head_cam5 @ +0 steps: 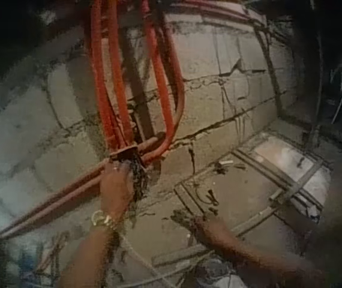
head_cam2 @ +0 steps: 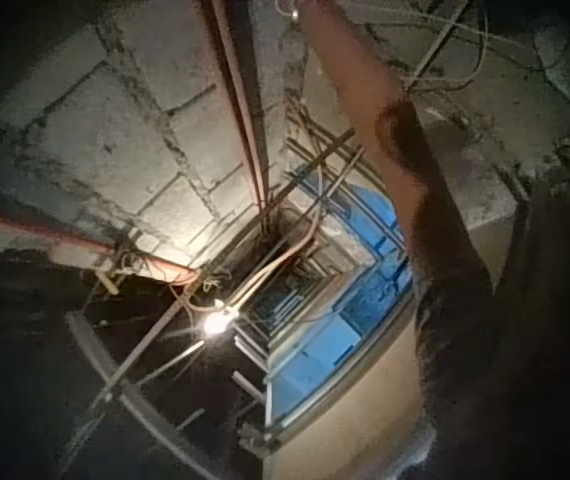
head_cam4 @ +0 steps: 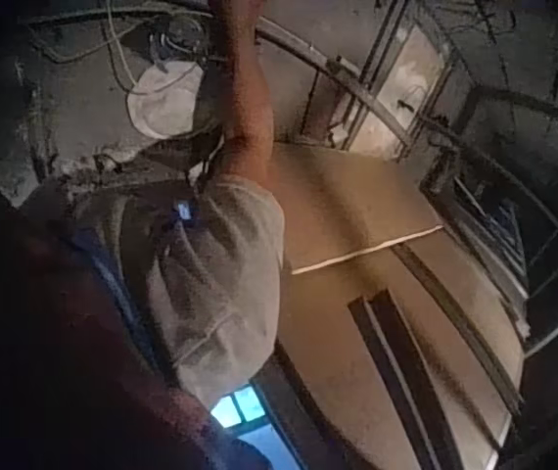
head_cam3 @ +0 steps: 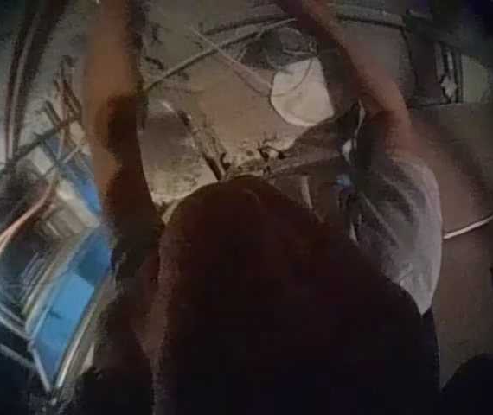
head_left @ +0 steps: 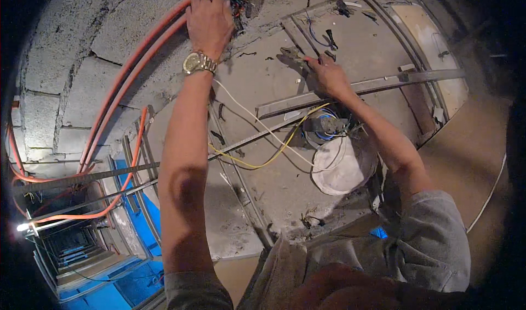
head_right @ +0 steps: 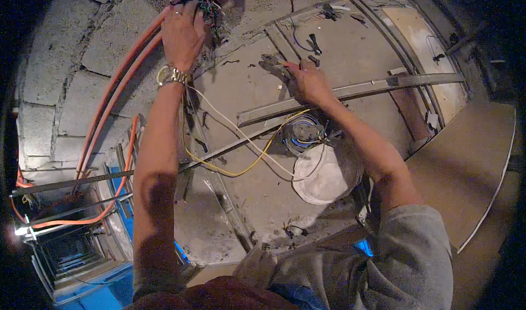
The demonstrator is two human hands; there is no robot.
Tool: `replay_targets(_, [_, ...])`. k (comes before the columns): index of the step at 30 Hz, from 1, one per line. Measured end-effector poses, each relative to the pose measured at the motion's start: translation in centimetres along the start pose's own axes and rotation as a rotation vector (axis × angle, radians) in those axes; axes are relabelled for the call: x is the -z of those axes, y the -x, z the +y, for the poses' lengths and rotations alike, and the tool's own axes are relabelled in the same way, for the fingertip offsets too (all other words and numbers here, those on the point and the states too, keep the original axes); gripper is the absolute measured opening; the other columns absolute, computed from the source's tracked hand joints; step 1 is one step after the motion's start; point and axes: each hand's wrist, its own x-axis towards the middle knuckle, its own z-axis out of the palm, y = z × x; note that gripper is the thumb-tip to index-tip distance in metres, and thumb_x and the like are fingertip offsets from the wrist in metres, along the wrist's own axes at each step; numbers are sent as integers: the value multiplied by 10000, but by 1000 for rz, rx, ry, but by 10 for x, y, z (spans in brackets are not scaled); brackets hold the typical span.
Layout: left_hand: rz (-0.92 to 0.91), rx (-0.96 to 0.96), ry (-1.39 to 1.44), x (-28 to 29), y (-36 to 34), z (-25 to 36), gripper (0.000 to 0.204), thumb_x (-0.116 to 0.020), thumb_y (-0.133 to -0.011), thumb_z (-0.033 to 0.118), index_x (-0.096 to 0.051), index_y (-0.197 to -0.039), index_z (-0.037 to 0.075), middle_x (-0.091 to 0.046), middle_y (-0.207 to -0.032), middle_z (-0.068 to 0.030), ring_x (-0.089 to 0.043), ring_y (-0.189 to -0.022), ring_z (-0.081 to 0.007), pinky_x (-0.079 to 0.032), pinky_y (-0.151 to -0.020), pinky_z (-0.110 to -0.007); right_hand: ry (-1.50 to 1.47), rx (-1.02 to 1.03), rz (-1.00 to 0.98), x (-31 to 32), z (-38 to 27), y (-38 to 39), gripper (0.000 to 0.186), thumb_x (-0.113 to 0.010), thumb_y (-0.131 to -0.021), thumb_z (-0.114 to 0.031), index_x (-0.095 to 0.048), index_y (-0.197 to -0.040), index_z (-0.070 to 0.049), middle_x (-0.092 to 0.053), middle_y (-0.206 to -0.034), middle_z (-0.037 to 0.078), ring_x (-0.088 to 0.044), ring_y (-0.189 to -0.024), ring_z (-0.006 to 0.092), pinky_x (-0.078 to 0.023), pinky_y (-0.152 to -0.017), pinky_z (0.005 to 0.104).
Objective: The person uses pliers and their hands to pull, cut, and trim electrical wires extending from conduit pipes and a junction box.
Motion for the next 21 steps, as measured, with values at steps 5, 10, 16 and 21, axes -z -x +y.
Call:
replay_targets(5, [-286,-19,35,3,-21,-21,341,-549,-985,311,-699,-1245,149,-691,-1000,-204,-643,-1008,-411,-509,-916,-487,34,-8,-7,-9,-7,-7,628,-643,-825,-61,-535,-1434,-171,-604,-1146,209,-638,-1063,407,-570,-822,518])
replay_targets(10, [-337,73,-43,12,-32,3,509,-490,-970,534,-720,-1235,166,-703,-1047,-196,-614,-1133,-400,-472,-969,-561,52,-37,-3,-6,-1,-5,571,-651,-842,-85,-575,-1402,-170,-614,-1139,194,-642,-1067,390,-565,-842,501])
replay_targets(16, [-191,3,-283,10,-26,48,527,-605,-857,514,-763,-1100,74,-694,-1168,-151,-611,-1161,-345,-441,-960,-619,53,-27,-18,-9,-3,-6,511,-611,-888,-108,-549,-1395,-137,-585,-1152,220,-620,-1108,412,-561,-858,498])
replay_targets(21, [-214,-44,-262,9,-22,38,373,-644,-833,361,-775,-1059,94,-720,-1064,-157,-652,-1048,-337,-515,-850,-550,-13,-52,34,7,-6,3,423,-615,-895,-135,-642,-1317,-138,-628,-1110,205,-640,-1068,387,-556,-848,493])
